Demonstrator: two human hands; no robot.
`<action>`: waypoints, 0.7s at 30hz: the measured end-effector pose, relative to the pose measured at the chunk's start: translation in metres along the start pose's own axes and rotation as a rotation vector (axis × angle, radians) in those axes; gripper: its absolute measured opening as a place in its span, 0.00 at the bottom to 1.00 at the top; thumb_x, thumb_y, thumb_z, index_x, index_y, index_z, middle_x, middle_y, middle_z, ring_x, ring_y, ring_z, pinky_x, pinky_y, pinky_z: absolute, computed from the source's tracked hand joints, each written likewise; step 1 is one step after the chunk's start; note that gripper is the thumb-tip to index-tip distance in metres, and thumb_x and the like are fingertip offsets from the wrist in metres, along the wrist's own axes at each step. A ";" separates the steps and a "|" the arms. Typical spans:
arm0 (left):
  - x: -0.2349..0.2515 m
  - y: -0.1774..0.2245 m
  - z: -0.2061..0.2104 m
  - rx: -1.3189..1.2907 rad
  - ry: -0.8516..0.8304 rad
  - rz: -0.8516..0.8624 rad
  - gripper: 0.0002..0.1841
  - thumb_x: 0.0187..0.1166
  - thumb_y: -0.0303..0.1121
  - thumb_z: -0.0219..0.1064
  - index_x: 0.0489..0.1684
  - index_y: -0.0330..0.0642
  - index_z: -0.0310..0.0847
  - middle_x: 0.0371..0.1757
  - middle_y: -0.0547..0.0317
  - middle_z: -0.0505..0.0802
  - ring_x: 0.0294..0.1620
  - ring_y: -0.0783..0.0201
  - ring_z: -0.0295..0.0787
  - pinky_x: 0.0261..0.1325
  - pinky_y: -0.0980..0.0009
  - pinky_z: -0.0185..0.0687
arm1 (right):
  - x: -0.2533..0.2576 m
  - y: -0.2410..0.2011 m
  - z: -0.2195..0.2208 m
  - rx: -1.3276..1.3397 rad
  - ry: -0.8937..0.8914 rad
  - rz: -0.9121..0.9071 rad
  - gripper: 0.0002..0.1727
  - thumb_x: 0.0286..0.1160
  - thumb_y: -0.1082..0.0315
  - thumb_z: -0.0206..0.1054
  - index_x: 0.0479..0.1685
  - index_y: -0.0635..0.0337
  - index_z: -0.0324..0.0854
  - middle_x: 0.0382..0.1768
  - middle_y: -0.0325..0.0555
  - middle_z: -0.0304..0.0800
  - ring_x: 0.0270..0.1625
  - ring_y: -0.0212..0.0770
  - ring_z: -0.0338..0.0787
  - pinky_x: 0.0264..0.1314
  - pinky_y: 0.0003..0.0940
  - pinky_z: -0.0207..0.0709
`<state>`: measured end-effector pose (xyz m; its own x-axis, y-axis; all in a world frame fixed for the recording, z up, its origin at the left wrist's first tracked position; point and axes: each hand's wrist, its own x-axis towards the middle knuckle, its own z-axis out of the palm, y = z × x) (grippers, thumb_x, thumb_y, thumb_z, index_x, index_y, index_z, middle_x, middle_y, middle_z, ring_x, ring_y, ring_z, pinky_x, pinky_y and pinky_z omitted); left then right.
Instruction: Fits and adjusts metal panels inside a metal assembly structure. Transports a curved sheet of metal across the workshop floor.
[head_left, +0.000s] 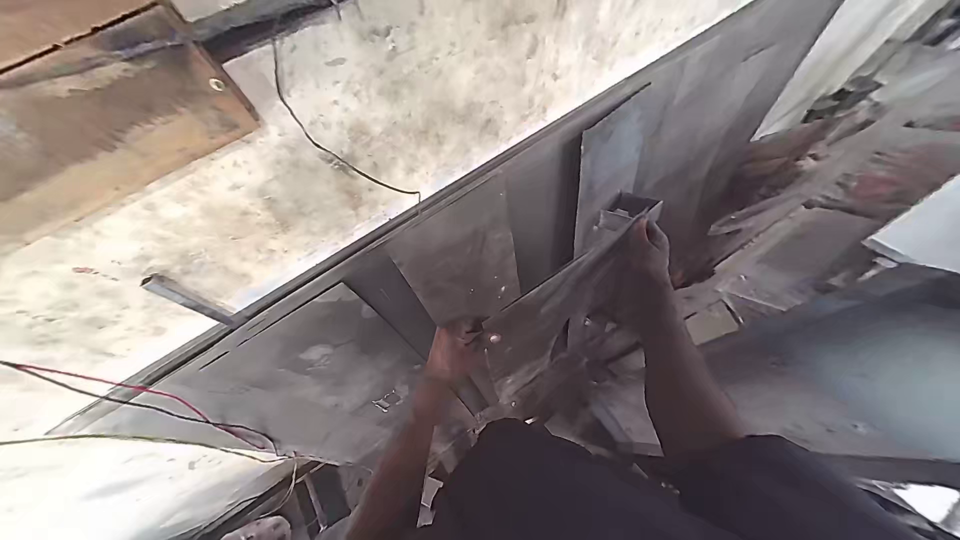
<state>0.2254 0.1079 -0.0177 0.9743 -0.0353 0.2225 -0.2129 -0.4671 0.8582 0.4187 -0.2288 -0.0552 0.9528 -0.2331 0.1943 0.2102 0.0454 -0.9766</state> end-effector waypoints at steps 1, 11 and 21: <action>0.005 -0.011 -0.012 -0.143 -0.009 0.038 0.18 0.80 0.37 0.69 0.58 0.31 0.88 0.51 0.53 0.97 0.52 0.66 0.94 0.62 0.64 0.91 | 0.002 0.006 0.002 0.029 0.008 0.003 0.24 0.92 0.46 0.51 0.61 0.55 0.82 0.48 0.39 0.89 0.50 0.31 0.89 0.60 0.38 0.85; 0.101 -0.088 -0.062 0.257 0.579 -0.409 0.43 0.75 0.48 0.77 0.85 0.36 0.60 0.78 0.39 0.80 0.78 0.44 0.79 0.80 0.45 0.74 | 0.001 -0.006 0.024 0.088 -0.027 0.076 0.22 0.87 0.39 0.56 0.59 0.44 0.82 0.46 0.34 0.88 0.46 0.30 0.88 0.52 0.37 0.86; 0.056 -0.078 -0.045 -0.353 0.450 -0.297 0.38 0.88 0.54 0.51 0.91 0.37 0.54 0.86 0.41 0.71 0.85 0.56 0.68 0.85 0.55 0.68 | 0.020 0.012 0.030 0.162 -0.023 0.008 0.20 0.91 0.50 0.55 0.59 0.56 0.80 0.45 0.38 0.88 0.48 0.32 0.89 0.57 0.38 0.86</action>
<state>0.2932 0.1817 -0.0513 0.8858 0.4604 0.0583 -0.0248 -0.0786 0.9966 0.4466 -0.2035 -0.0607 0.9591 -0.2098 0.1901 0.2330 0.2036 -0.9509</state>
